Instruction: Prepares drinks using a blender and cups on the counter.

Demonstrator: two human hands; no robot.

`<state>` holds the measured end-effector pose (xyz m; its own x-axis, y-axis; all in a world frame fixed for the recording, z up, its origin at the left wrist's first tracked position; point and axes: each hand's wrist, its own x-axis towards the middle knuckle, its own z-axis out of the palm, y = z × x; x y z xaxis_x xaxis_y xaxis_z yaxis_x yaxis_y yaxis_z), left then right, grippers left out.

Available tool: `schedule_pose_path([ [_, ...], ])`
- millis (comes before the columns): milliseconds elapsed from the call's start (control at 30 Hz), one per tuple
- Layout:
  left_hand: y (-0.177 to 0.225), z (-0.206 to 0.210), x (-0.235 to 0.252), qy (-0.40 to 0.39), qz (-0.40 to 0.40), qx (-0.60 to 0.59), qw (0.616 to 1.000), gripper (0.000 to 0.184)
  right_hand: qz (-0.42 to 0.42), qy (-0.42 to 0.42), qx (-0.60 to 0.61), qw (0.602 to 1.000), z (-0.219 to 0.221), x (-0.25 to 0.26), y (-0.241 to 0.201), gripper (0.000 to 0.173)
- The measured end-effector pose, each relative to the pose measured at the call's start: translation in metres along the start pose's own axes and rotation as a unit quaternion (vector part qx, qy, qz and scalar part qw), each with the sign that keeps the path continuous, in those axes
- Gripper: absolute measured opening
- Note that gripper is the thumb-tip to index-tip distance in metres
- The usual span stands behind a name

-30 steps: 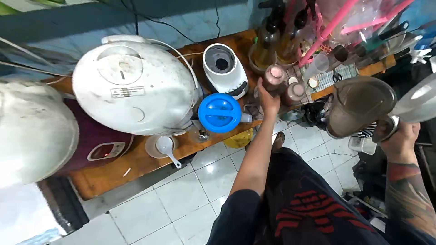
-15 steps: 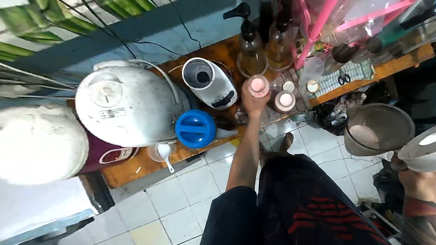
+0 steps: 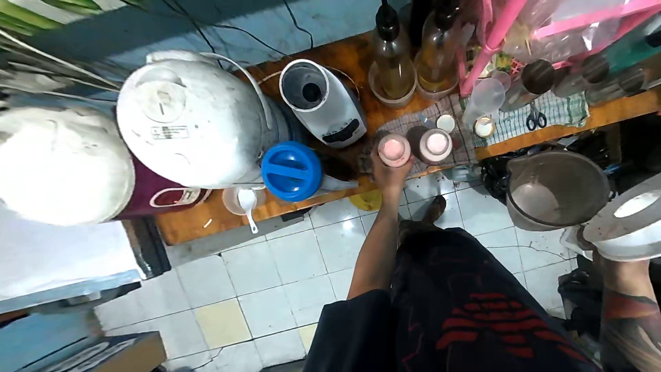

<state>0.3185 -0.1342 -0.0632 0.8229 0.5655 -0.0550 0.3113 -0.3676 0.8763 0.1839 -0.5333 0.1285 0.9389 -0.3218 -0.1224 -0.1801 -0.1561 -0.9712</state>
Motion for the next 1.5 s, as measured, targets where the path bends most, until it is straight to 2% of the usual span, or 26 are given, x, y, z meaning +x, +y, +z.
schedule_pose_path([
  [100, -0.007, -0.004, 0.006, -0.021, 0.004, 0.0, 1.0, 0.116, -0.043, -0.092, -0.016, 0.995, -0.001, 0.001, 0.011, 0.008],
  [267, -0.023, -0.014, 0.015, -0.086, 0.037, -0.095, 0.991, 0.125, -0.039, -0.162, -0.01, 0.986, 0.036, -0.014, -0.01, 0.016],
  [333, -0.026, -0.023, 0.006, -0.096, 0.036, -0.112, 0.988, 0.123, -0.034, -0.177, 0.001, 0.984, 0.052, -0.02, -0.012, 0.02],
  [433, -0.037, -0.056, -0.021, -0.118, 0.057, -0.14, 0.981, 0.1, -0.014, -0.18, -0.001, 0.984, 0.084, -0.028, -0.021, 0.029],
  [500, -0.054, -0.093, -0.047, -0.199, 0.056, -0.123, 0.971, 0.079, 0.0, -0.178, -0.028, 0.984, 0.109, -0.033, -0.033, 0.036],
  [567, -0.089, -0.13, -0.061, -0.301, 0.102, -0.057, 0.946, 0.053, 0.021, -0.179, -0.06, 0.982, 0.134, -0.035, -0.045, 0.042],
  [600, -0.111, -0.149, -0.062, -0.34, 0.153, -0.016, 0.928, 0.041, 0.032, -0.18, -0.076, 0.98, 0.147, -0.037, -0.051, 0.044],
  [633, -0.133, -0.167, -0.061, -0.364, 0.2, 0.022, 0.909, 0.033, 0.038, -0.18, -0.093, 0.979, 0.16, -0.038, -0.057, 0.045],
  [667, -0.155, -0.187, -0.059, -0.383, 0.213, 0.053, 0.897, 0.03, 0.04, -0.183, -0.107, 0.977, 0.172, -0.038, -0.062, 0.045],
  [700, -0.176, -0.207, -0.056, -0.401, 0.189, 0.071, 0.894, 0.03, 0.041, -0.181, -0.124, 0.975, 0.183, -0.038, -0.068, 0.046],
  [833, -0.267, -0.288, -0.04, -0.409, 0.006, 0.101, 0.907, 0.039, 0.029, -0.168, -0.186, 0.968, 0.23, -0.028, -0.091, 0.048],
  [933, -0.327, -0.349, -0.037, -0.401, -0.143, 0.183, 0.886, 0.045, 0.03, -0.178, -0.225, 0.957, 0.249, -0.02, -0.103, 0.05],
  [1033, -0.366, -0.402, -0.051, -0.358, -0.254, 0.216, 0.872, 0.045, 0.04, -0.188, -0.24, 0.952, 0.269, -0.025, -0.124, 0.048],
  [1100, -0.379, -0.427, -0.063, -0.33, -0.309, 0.22, 0.864, 0.046, 0.078, -0.155, -0.269, 0.947, 0.302, -0.063, -0.165, 0.044],
  [1167, -0.388, -0.442, -0.075, -0.317, -0.346, 0.218, 0.856, 0.047, 0.114, -0.122, -0.313, 0.935, 0.325, -0.075, -0.186, 0.044],
  [1300, -0.4, -0.452, -0.091, -0.309, -0.375, 0.166, 0.858, 0.048, 0.05, -0.188, -0.33, 0.924, 0.296, -0.004, -0.135, 0.054],
  [1500, -0.401, -0.446, -0.097, -0.318, -0.377, 0.116, 0.862, 0.048, 0.066, -0.178, -0.34, 0.921, 0.306, 0.0, -0.138, 0.053],
])
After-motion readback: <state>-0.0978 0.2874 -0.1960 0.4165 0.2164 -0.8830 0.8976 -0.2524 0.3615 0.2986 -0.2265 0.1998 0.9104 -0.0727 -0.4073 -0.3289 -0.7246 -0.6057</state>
